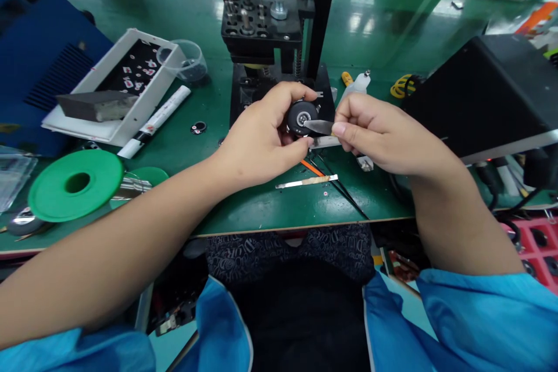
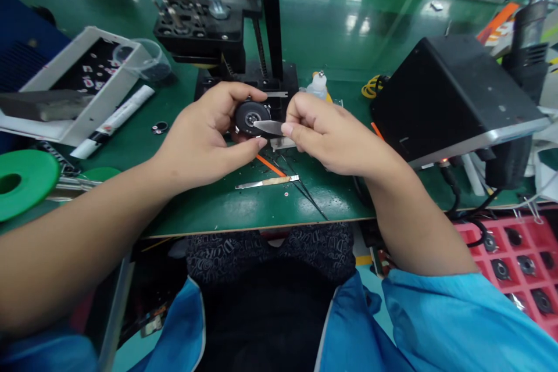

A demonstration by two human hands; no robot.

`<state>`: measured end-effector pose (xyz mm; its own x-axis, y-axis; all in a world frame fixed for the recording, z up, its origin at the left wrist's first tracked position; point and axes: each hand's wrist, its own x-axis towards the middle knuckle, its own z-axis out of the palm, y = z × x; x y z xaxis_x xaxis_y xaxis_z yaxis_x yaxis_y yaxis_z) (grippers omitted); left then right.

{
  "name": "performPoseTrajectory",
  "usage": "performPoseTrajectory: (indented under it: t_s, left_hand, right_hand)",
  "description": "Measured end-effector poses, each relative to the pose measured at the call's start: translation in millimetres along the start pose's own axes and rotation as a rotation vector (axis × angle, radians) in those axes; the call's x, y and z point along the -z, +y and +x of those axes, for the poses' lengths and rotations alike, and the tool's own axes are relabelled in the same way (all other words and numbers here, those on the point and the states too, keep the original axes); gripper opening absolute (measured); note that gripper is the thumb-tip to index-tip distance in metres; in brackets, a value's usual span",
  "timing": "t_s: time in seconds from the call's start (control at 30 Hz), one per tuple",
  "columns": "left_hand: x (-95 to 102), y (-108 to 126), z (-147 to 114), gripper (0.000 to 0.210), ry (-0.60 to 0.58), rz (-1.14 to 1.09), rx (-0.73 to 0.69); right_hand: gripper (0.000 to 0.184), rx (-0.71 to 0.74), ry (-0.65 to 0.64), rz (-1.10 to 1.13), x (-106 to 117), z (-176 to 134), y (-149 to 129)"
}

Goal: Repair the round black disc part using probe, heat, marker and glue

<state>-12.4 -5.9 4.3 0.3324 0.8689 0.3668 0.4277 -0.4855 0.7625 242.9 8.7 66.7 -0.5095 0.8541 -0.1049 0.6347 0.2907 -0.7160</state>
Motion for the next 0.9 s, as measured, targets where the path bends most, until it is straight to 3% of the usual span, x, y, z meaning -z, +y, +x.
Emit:
performPoseTrajectory:
  t_s: [0.33, 0.57, 0.9]
  left_hand:
    - [1.3, 4, -2, 0.060, 0.021, 0.137, -0.047]
    - [3.2, 8, -4, 0.064, 0.005, 0.211, -0.065]
    - [2.2, -5, -4, 0.077, -0.076, 0.180, -0.117]
  right_hand:
    - [0.021, 0.051, 0.114, -0.157, -4, 2, -5]
    - [0.022, 0.060, 0.091, -0.242, -6, 1, -8]
    - [0.027, 0.082, 0.085, -0.283, -8, 2, -7]
